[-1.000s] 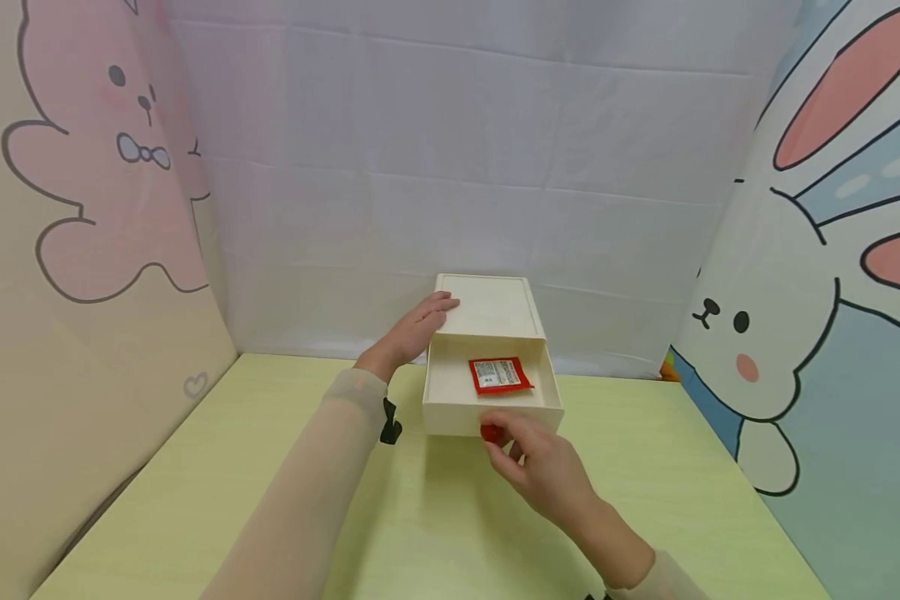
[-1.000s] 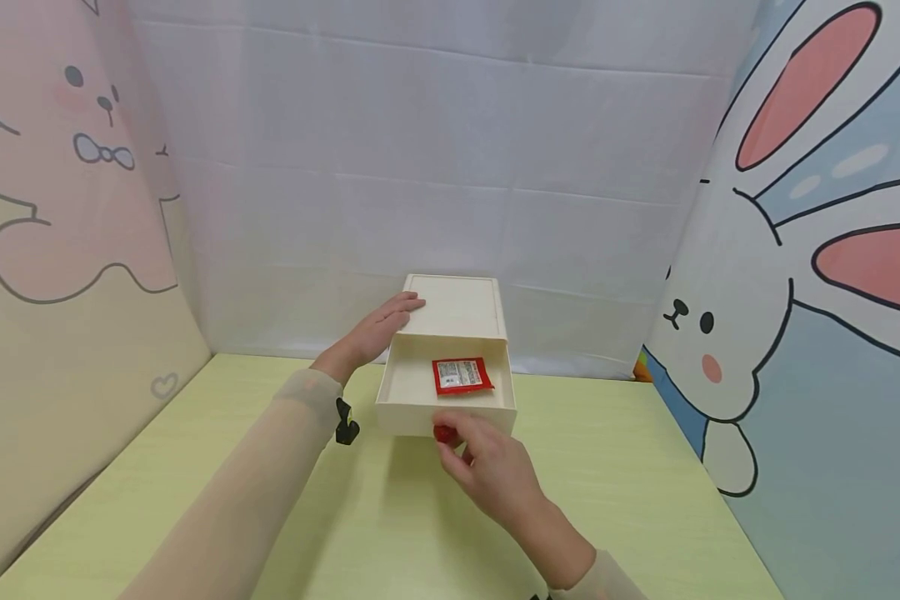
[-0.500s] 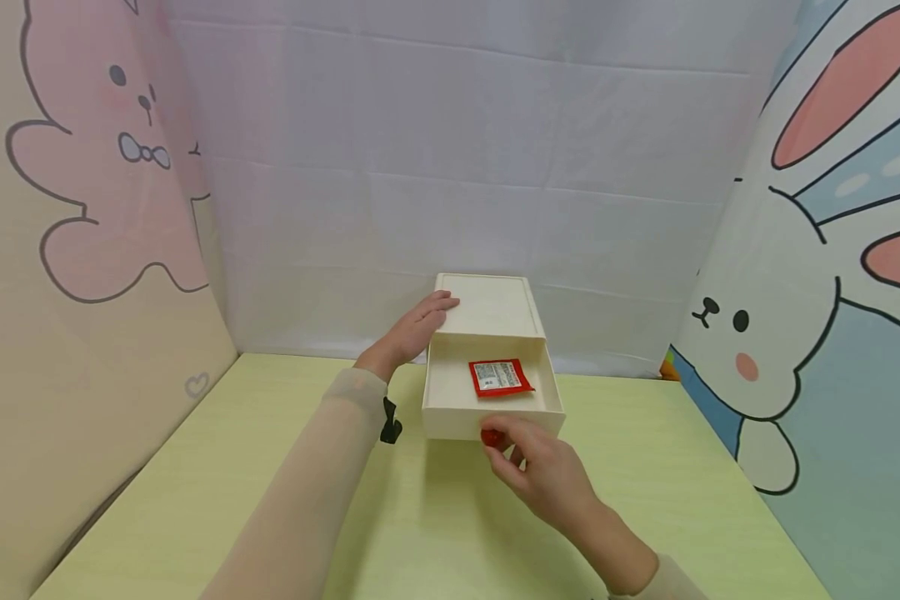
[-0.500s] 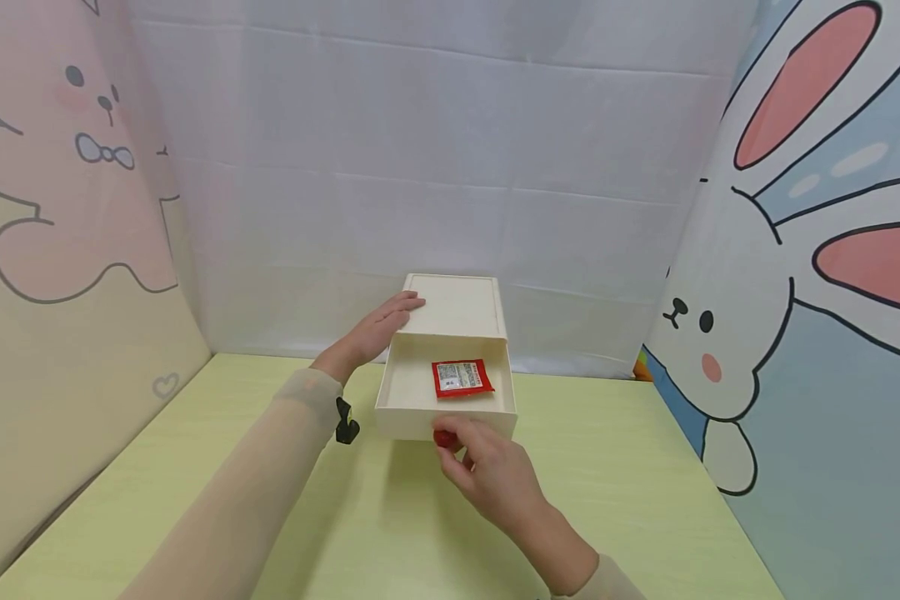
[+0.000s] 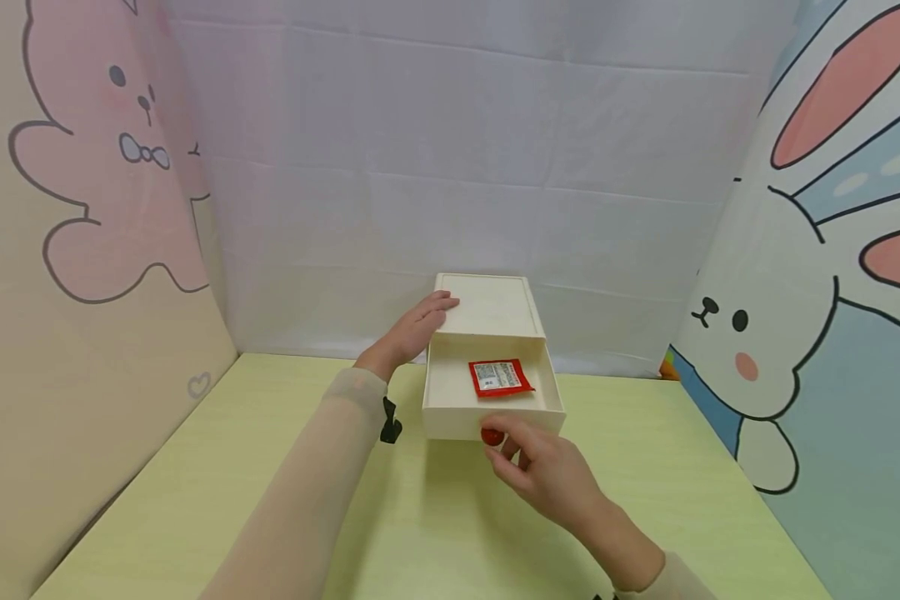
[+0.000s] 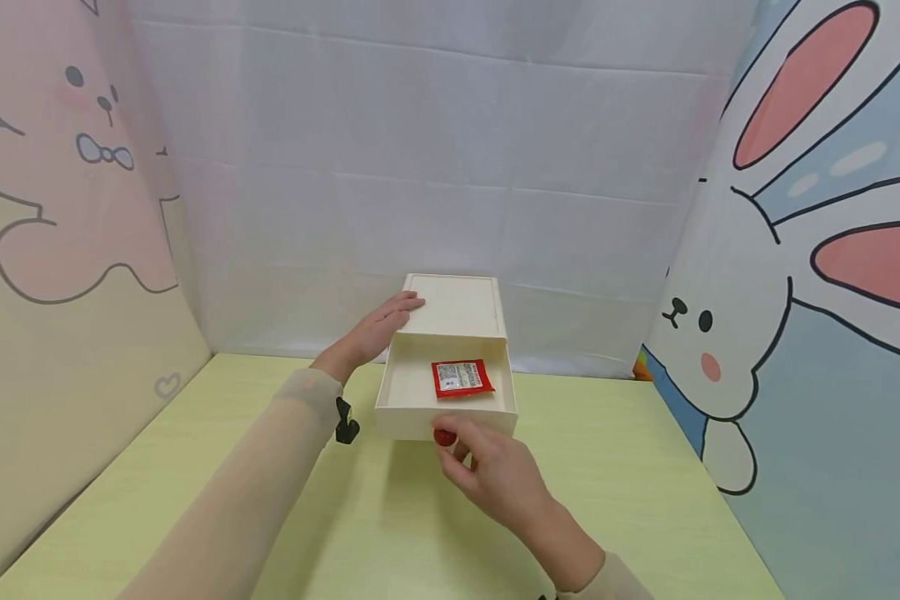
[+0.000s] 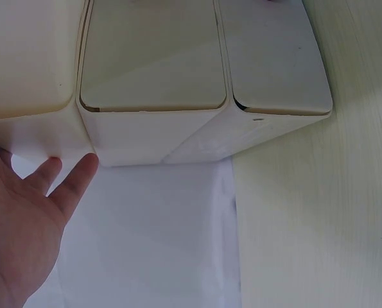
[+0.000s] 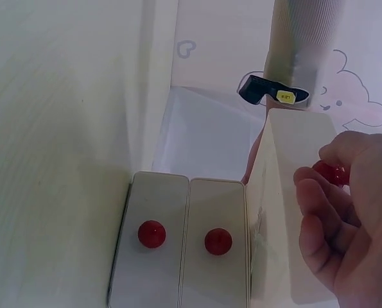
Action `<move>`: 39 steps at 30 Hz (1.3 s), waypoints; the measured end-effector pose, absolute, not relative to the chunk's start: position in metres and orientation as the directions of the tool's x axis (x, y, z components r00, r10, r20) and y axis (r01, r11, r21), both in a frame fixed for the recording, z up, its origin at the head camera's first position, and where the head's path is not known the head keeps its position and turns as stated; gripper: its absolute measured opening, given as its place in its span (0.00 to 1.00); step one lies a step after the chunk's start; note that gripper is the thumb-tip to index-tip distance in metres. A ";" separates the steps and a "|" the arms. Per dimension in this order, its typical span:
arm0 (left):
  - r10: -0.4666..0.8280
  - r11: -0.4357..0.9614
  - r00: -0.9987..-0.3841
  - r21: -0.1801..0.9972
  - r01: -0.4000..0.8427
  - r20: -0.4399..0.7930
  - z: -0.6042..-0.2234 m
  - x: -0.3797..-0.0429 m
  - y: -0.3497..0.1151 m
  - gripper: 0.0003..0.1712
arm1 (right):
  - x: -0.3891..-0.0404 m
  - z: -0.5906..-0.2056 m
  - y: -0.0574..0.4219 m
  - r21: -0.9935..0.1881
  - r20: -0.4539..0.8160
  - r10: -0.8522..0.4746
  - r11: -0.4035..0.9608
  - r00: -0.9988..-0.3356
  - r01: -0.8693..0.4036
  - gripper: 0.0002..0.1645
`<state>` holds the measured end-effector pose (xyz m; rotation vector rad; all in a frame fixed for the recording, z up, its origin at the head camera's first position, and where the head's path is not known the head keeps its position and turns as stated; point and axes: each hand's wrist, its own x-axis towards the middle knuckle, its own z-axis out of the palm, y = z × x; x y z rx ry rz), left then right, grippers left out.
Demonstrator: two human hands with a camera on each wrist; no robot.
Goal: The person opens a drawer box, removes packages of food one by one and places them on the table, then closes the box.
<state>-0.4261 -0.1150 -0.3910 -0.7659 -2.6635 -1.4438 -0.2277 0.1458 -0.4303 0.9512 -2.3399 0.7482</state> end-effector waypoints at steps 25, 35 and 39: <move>0.392 0.455 -0.892 0.795 0.401 0.226 -0.394 -0.431 -0.113 0.33 | -0.285 -0.333 0.151 -0.253 0.475 -0.460 0.745 -0.750 -0.617 0.20; 0.401 0.450 -0.887 0.793 0.410 0.231 -0.392 -0.425 -0.112 0.33 | -0.313 -0.335 0.149 -0.185 0.190 -0.452 0.855 -0.872 -0.484 0.24; 0.403 0.448 -0.884 0.792 0.415 0.235 -0.392 -0.425 -0.113 0.33 | -0.316 -0.335 0.146 -0.123 0.113 -0.474 0.866 -0.873 -0.485 0.27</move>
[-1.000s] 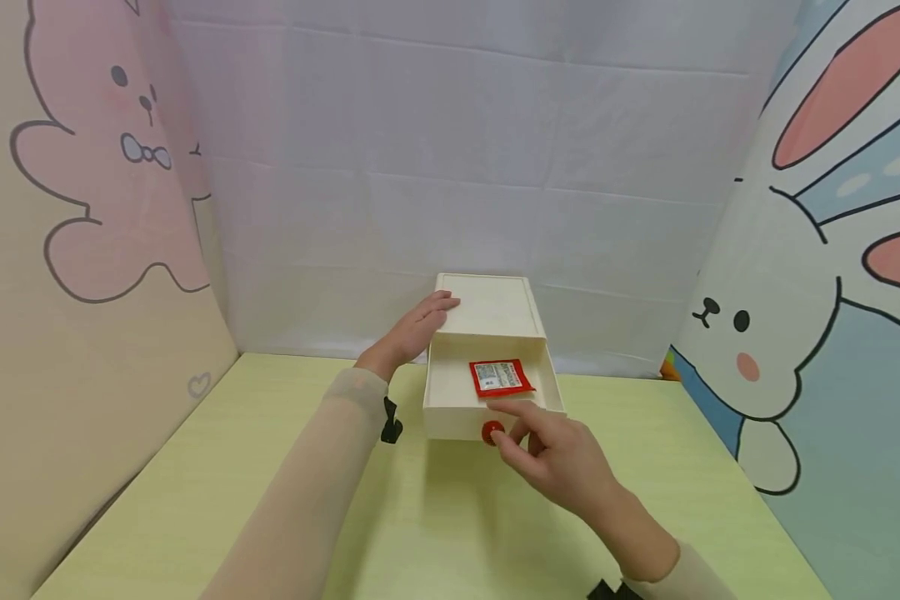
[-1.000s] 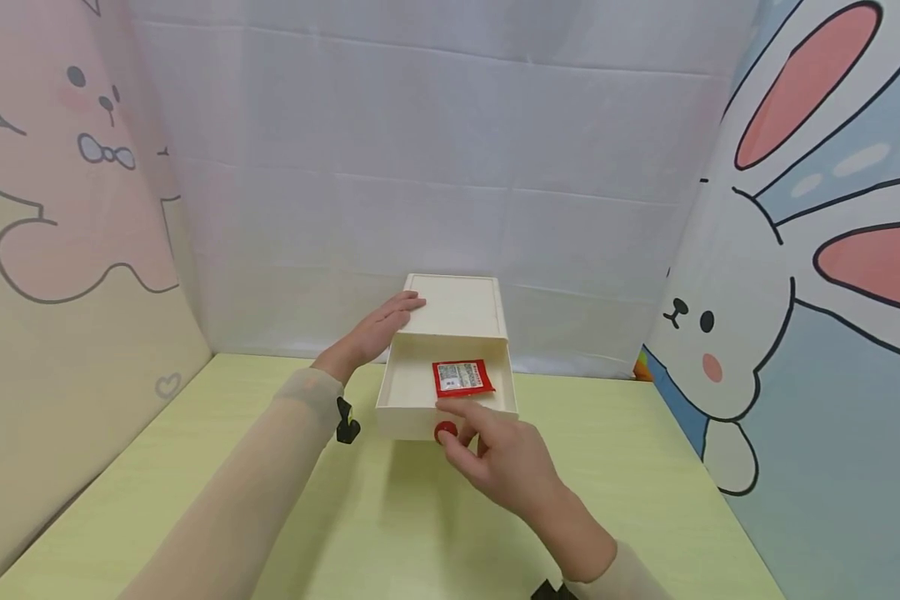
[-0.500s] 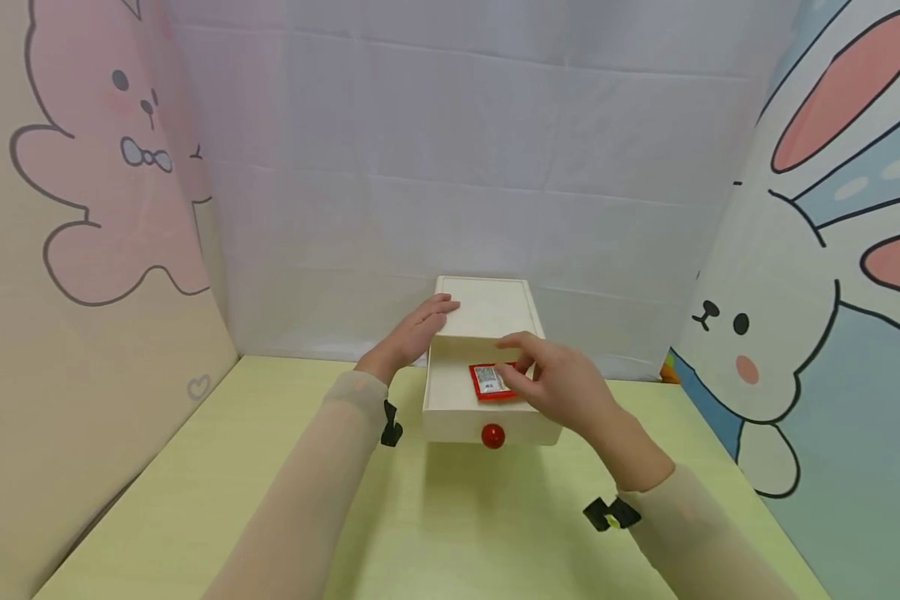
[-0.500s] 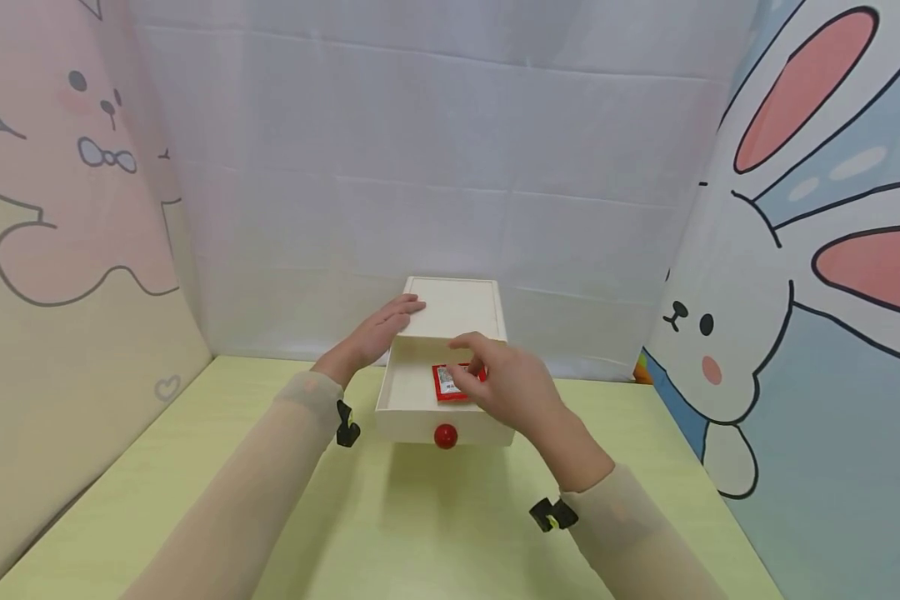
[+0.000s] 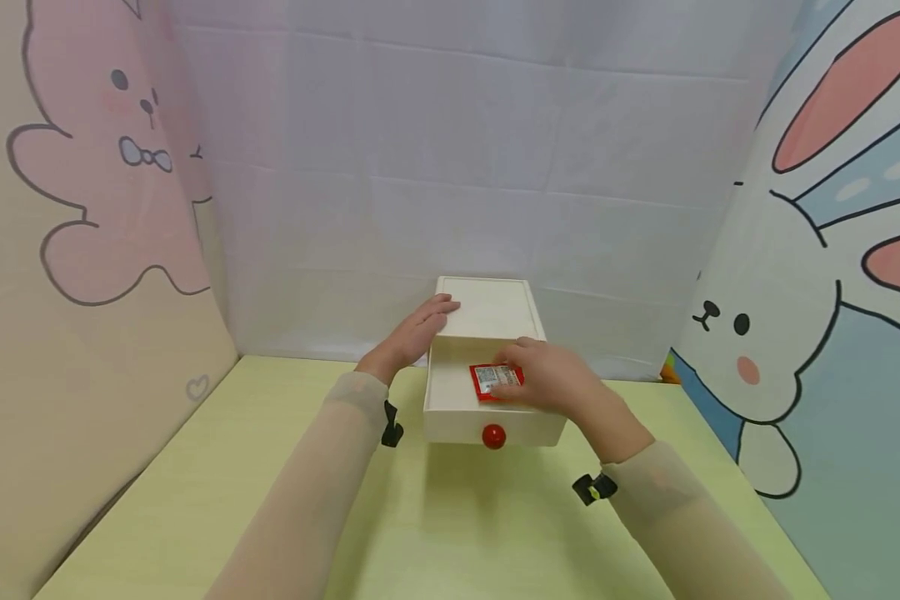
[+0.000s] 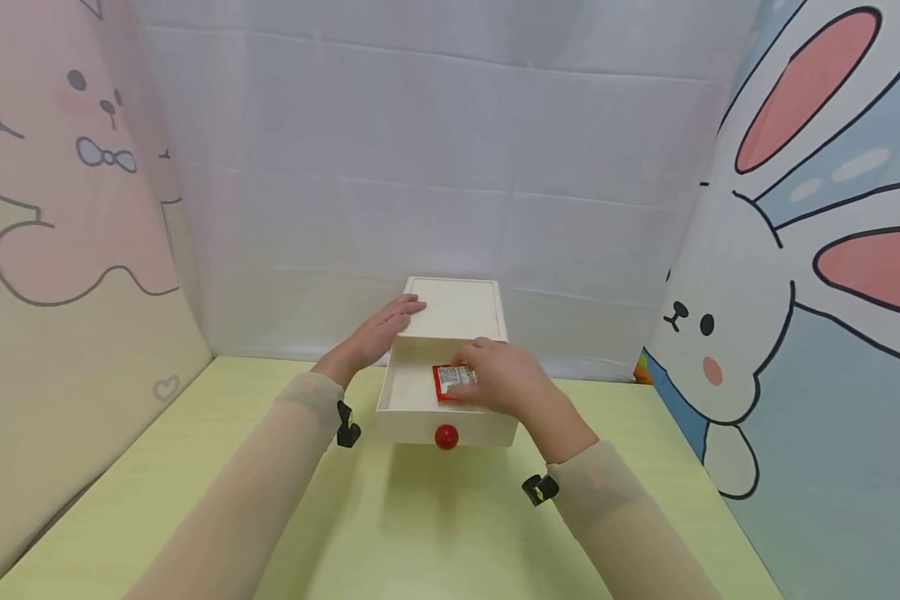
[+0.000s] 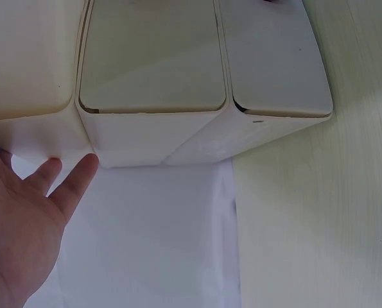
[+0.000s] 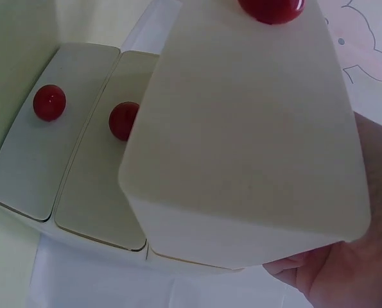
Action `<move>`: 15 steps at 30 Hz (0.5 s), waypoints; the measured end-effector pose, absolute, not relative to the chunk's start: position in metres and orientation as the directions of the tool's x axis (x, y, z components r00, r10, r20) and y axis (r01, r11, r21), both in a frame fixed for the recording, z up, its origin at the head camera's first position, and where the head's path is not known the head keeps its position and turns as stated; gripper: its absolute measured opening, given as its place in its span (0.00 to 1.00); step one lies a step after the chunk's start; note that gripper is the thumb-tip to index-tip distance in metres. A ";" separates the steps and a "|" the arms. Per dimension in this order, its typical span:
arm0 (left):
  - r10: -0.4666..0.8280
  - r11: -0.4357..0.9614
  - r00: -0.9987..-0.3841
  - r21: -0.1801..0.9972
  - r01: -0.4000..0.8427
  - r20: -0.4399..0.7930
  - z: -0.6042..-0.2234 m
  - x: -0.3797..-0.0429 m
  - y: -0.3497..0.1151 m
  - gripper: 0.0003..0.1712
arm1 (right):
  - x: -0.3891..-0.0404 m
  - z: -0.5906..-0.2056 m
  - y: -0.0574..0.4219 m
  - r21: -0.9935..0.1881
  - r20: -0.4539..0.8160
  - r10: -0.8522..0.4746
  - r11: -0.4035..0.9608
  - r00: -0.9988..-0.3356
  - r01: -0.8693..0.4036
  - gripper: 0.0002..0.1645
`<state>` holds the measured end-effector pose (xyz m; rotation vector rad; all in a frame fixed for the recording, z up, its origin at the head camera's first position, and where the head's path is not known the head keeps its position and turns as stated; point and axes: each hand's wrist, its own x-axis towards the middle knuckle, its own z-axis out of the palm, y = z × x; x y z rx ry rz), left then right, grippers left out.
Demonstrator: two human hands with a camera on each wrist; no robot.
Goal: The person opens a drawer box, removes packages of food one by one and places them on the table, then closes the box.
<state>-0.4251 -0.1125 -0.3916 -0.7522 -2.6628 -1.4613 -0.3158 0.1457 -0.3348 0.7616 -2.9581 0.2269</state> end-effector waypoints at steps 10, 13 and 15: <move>0.403 0.457 -0.884 0.785 0.417 0.236 -0.393 -0.427 -0.115 0.33 | -0.319 -0.333 0.140 -0.015 0.035 -0.541 0.840 -0.840 -0.542 0.23; 0.402 0.453 -0.885 0.789 0.415 0.235 -0.394 -0.428 -0.115 0.33 | -0.320 -0.332 0.141 0.009 0.011 -0.548 0.836 -0.836 -0.548 0.22; 0.402 0.449 -0.884 0.791 0.416 0.237 -0.394 -0.428 -0.114 0.33 | -0.321 -0.332 0.141 0.014 0.000 -0.541 0.841 -0.841 -0.541 0.22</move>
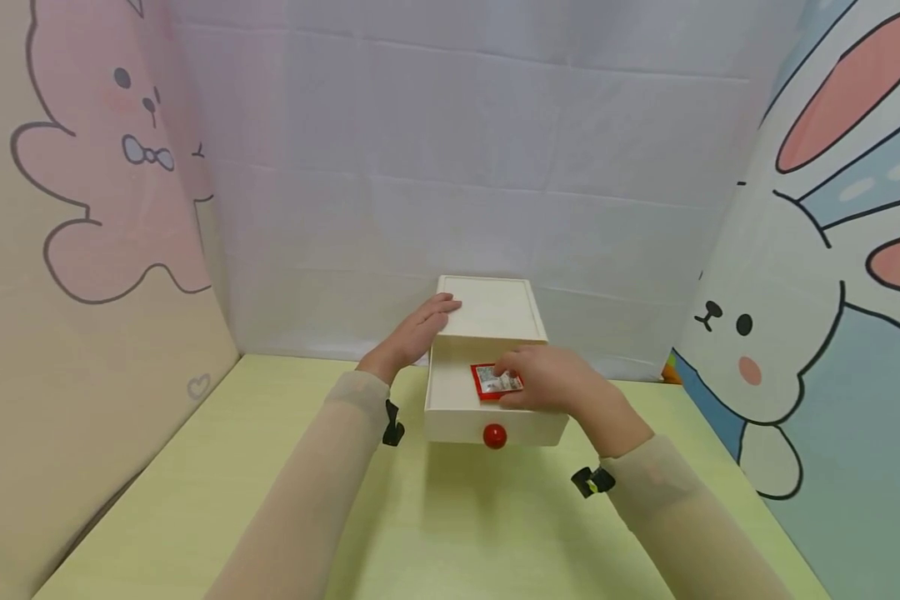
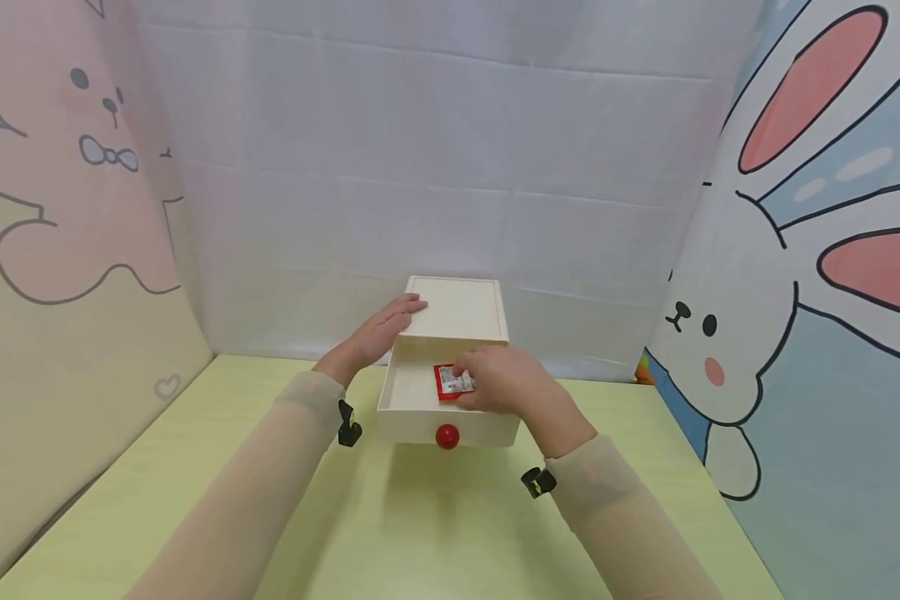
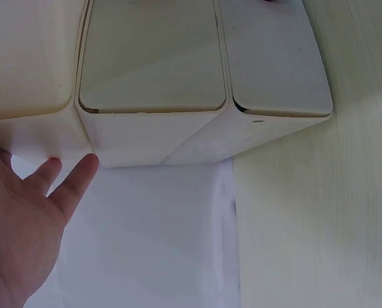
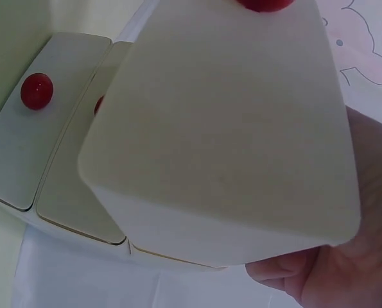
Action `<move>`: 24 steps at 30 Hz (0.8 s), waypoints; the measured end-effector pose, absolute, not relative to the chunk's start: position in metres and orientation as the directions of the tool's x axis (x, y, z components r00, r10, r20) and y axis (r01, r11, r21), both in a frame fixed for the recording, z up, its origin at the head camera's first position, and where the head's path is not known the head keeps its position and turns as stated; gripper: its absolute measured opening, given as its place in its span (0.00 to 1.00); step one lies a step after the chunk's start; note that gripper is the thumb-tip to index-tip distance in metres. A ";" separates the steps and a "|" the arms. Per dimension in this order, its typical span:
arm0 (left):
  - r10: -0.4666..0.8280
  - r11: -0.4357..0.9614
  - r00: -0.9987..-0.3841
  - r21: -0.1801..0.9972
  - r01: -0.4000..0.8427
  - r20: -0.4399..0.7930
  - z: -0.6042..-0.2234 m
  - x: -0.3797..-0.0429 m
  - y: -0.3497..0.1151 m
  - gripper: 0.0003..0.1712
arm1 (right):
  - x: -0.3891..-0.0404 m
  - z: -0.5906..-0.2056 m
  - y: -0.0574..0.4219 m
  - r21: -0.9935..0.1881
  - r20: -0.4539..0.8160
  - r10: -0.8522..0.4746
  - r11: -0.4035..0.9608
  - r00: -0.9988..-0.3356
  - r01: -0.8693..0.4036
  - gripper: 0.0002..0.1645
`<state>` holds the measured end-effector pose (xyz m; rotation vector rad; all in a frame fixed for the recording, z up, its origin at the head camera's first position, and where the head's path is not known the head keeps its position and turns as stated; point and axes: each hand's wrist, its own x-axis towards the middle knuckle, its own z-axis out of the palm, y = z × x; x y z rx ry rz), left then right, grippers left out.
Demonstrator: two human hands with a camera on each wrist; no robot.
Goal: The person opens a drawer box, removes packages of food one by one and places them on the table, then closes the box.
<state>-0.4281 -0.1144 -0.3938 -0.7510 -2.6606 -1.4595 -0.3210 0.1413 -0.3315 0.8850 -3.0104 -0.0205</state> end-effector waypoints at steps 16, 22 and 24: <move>0.399 0.445 -0.887 0.797 0.409 0.232 -0.393 -0.426 -0.114 0.33 | -0.321 -0.333 0.145 0.062 -0.013 -0.560 0.827 -0.829 -0.559 0.09; 0.403 0.438 -0.882 0.794 0.421 0.246 -0.393 -0.426 -0.114 0.33 | -0.322 -0.334 0.147 0.096 0.006 -0.569 0.819 -0.822 -0.566 0.02; 0.404 0.437 -0.881 0.795 0.422 0.246 -0.393 -0.426 -0.113 0.33 | -0.321 -0.335 0.148 0.098 0.022 -0.576 0.815 -0.817 -0.571 0.03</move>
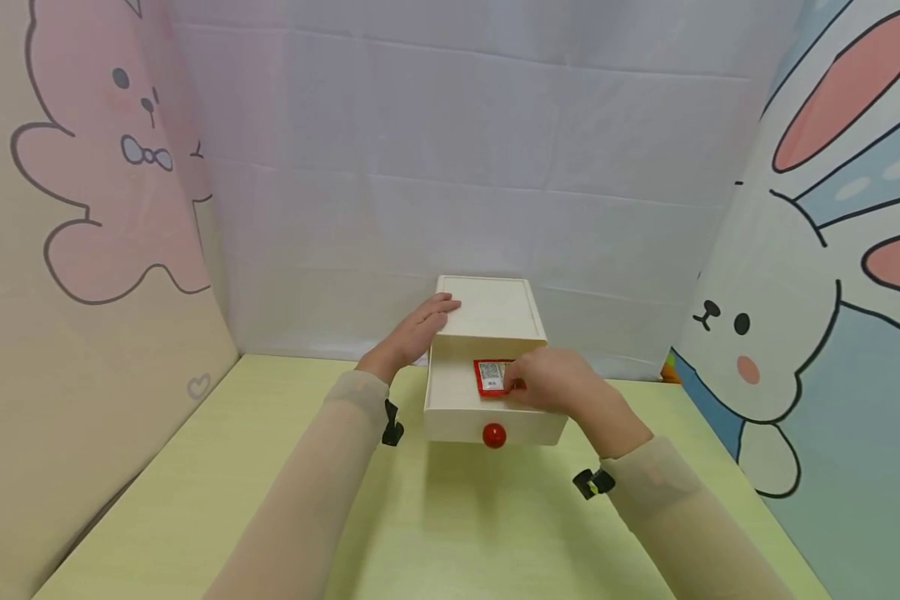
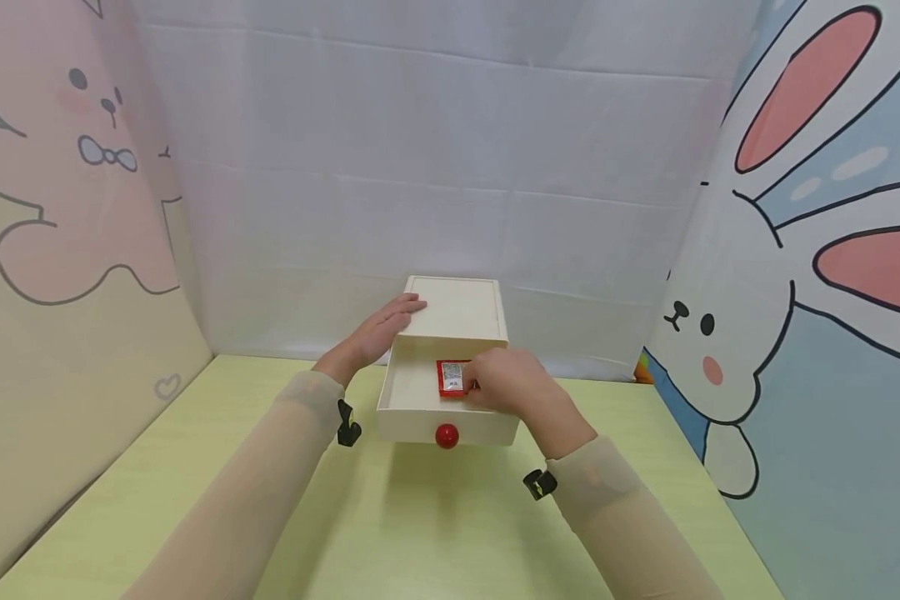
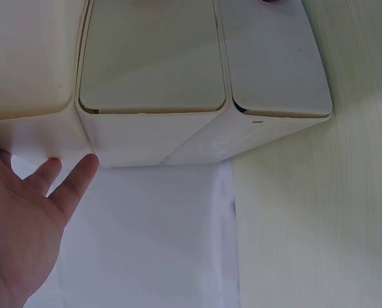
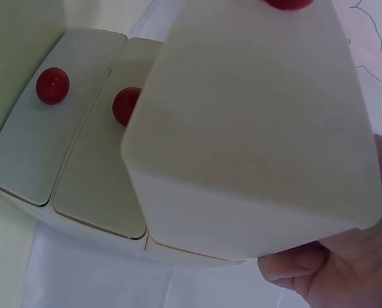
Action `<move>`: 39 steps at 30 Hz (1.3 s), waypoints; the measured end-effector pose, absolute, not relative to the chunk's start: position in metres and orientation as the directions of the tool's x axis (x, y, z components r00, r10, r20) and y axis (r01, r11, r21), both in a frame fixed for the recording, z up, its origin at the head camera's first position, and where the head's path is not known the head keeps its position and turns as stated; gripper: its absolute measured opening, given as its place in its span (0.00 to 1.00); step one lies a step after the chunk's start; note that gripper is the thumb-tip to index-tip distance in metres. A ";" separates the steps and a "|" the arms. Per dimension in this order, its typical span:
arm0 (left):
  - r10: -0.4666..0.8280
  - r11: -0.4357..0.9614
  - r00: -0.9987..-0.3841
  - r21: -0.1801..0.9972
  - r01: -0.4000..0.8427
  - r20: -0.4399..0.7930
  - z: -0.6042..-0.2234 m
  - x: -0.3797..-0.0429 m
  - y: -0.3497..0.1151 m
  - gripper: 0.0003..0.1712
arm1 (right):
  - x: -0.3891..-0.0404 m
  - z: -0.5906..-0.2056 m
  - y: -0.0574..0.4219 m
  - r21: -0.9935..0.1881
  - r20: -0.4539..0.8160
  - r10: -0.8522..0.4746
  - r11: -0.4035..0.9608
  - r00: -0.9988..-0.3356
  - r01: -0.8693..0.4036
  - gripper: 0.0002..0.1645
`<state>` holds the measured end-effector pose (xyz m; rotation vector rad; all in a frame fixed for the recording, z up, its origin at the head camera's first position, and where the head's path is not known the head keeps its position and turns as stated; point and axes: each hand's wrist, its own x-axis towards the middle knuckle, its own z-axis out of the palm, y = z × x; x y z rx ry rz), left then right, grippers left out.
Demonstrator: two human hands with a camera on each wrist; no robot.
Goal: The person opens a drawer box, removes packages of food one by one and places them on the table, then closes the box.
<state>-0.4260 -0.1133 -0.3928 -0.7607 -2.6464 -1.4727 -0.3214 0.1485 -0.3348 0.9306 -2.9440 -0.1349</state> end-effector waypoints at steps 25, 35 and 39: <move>0.403 0.434 -0.882 0.798 0.419 0.244 -0.393 -0.425 -0.115 0.32 | -0.321 -0.345 0.177 -0.417 0.309 -0.406 0.755 -0.860 -0.506 0.06; 0.397 0.434 -0.885 0.800 0.415 0.244 -0.391 -0.423 -0.113 0.33 | -0.328 -0.355 0.193 -0.743 0.252 -0.257 0.566 -0.933 -0.356 0.13; 0.397 0.431 -0.885 0.802 0.414 0.243 -0.391 -0.422 -0.113 0.32 | -0.328 -0.355 0.199 -0.821 0.217 -0.223 0.485 -0.950 -0.302 0.16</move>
